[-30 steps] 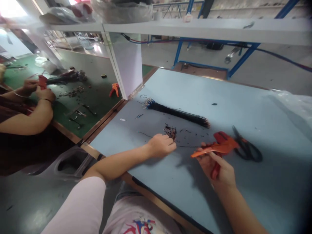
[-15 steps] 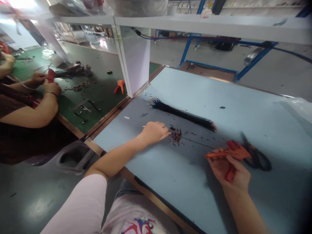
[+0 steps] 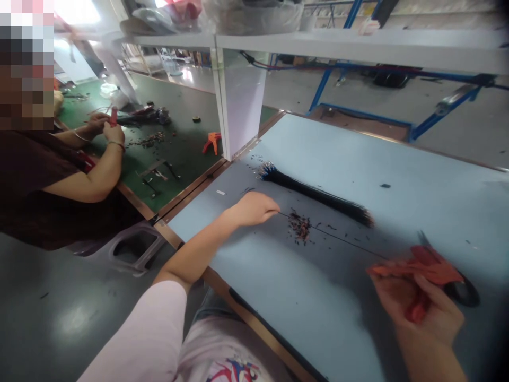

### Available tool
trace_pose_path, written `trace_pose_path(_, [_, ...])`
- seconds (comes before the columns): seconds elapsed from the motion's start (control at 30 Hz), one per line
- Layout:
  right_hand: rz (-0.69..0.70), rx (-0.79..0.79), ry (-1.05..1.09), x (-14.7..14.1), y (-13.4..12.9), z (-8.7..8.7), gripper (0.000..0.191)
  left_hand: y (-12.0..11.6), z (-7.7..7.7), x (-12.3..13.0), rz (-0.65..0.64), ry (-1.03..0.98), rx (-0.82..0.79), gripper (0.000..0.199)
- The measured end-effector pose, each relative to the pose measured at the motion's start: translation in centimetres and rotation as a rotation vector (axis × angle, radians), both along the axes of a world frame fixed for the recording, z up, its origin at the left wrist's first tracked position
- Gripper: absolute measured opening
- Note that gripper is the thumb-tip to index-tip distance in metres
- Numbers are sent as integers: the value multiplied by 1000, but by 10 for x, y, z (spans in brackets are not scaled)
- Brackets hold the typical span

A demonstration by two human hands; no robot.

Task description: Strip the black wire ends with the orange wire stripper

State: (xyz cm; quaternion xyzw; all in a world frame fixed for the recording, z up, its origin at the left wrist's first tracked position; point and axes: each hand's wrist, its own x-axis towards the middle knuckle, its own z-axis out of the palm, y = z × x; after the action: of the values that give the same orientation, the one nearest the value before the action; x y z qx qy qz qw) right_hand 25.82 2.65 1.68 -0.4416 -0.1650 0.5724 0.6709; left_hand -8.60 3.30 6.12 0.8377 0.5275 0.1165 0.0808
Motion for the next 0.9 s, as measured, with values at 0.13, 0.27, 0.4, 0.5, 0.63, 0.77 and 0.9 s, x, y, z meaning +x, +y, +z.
trace_pose_path(0.13, [90,31,14,1,-2,0,36,0,1,-1,85,161,-51,43])
trace_pose_path(0.27, [107,-5,4,-2,-7,-1,28,-2,3,-3,189,262,-69,39])
trace_pose_path(0.4, [149,-151,25,-18,-18,-4,26,-6,6,-12,291,314,-68,26])
trace_pose_path(0.5, [284,-190,69,-37,-32,-9,29,-11,10,-11,351,332,-41,23])
trace_pose_path(0.63, [493,-144,104,-57,-50,-18,35,-21,9,23,65,126,60,42])
trace_pose_path(0.77, [632,-153,83,-60,-56,-29,34,-37,-5,75,-197,-221,-165,52])
trace_pose_path(0.9, [650,-163,69,-56,-53,-33,35,-48,-24,98,-126,-387,-340,50])
